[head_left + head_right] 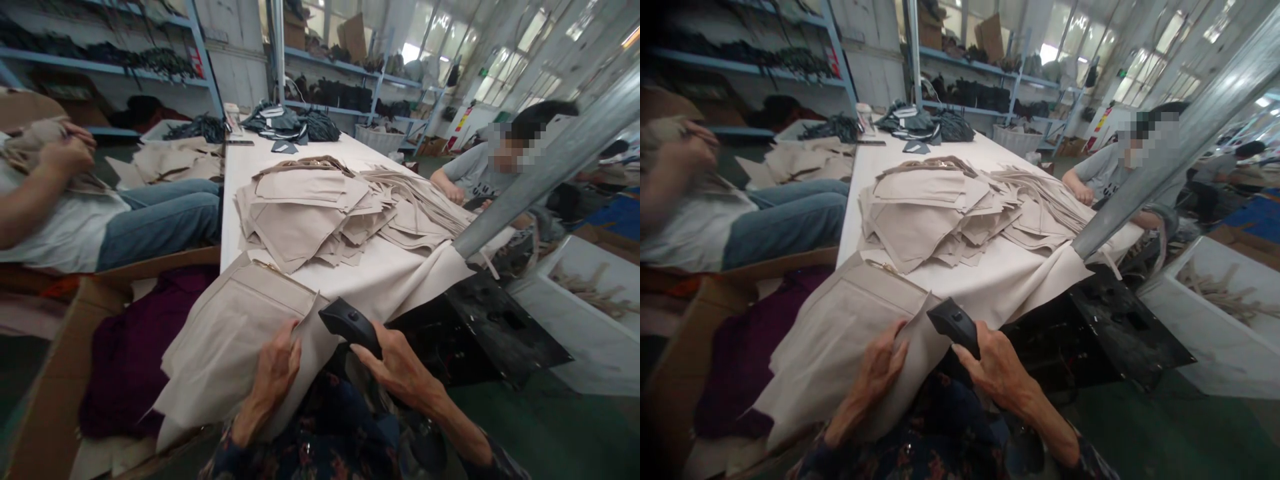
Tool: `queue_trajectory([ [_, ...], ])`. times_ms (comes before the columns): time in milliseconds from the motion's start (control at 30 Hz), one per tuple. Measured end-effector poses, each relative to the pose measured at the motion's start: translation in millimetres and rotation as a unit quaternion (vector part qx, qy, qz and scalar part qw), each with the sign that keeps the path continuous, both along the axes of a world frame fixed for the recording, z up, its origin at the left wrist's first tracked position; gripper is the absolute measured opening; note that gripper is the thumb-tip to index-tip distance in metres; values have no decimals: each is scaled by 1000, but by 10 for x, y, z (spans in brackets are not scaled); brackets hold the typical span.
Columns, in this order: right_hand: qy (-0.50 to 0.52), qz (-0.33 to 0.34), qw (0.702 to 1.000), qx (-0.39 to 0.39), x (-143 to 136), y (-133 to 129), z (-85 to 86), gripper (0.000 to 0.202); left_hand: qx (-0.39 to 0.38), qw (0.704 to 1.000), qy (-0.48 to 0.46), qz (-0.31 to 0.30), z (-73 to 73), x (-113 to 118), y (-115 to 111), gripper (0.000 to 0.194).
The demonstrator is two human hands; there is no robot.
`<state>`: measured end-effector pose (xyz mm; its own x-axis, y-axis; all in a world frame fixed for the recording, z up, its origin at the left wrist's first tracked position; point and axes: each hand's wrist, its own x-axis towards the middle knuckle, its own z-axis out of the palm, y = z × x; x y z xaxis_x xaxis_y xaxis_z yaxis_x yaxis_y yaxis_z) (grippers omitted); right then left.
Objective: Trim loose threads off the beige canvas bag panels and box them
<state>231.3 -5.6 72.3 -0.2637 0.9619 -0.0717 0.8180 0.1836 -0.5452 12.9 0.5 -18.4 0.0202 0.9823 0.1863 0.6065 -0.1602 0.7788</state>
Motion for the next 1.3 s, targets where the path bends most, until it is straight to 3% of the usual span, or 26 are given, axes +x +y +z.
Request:
queue_trajectory([
  [133,40,31,998,22,-103,142,-1,28,-92,977,-185,-58,247,-157,81,33],
  [233,49,46,996,52,-200,326,2,28,-167,944,-277,-62,393,-230,77,35],
  [433,12,6,991,130,-233,567,162,27,-216,902,-372,-25,401,-301,-11,42],
  [600,41,20,995,91,-114,365,304,26,-210,893,-397,-27,372,-318,13,42],
  [733,41,64,995,71,-178,289,255,28,-209,889,-405,-34,335,-353,26,39],
  [900,0,28,992,125,-274,489,163,27,-175,936,-305,-16,430,-377,16,31],
  [1000,-3,-16,991,136,-172,540,210,28,-105,973,-205,32,637,-415,129,25],
  [1100,11,-29,992,123,-2,470,303,29,-48,990,-122,57,936,-618,388,30],
  [1200,10,-44,991,123,133,358,369,31,-44,997,-37,60,1351,-991,713,32],
  [1267,13,-57,991,124,185,303,386,32,38,987,69,143,1688,-1218,887,30],
  [1300,18,-61,991,122,201,285,388,32,99,967,138,189,1853,-1287,944,30],
])
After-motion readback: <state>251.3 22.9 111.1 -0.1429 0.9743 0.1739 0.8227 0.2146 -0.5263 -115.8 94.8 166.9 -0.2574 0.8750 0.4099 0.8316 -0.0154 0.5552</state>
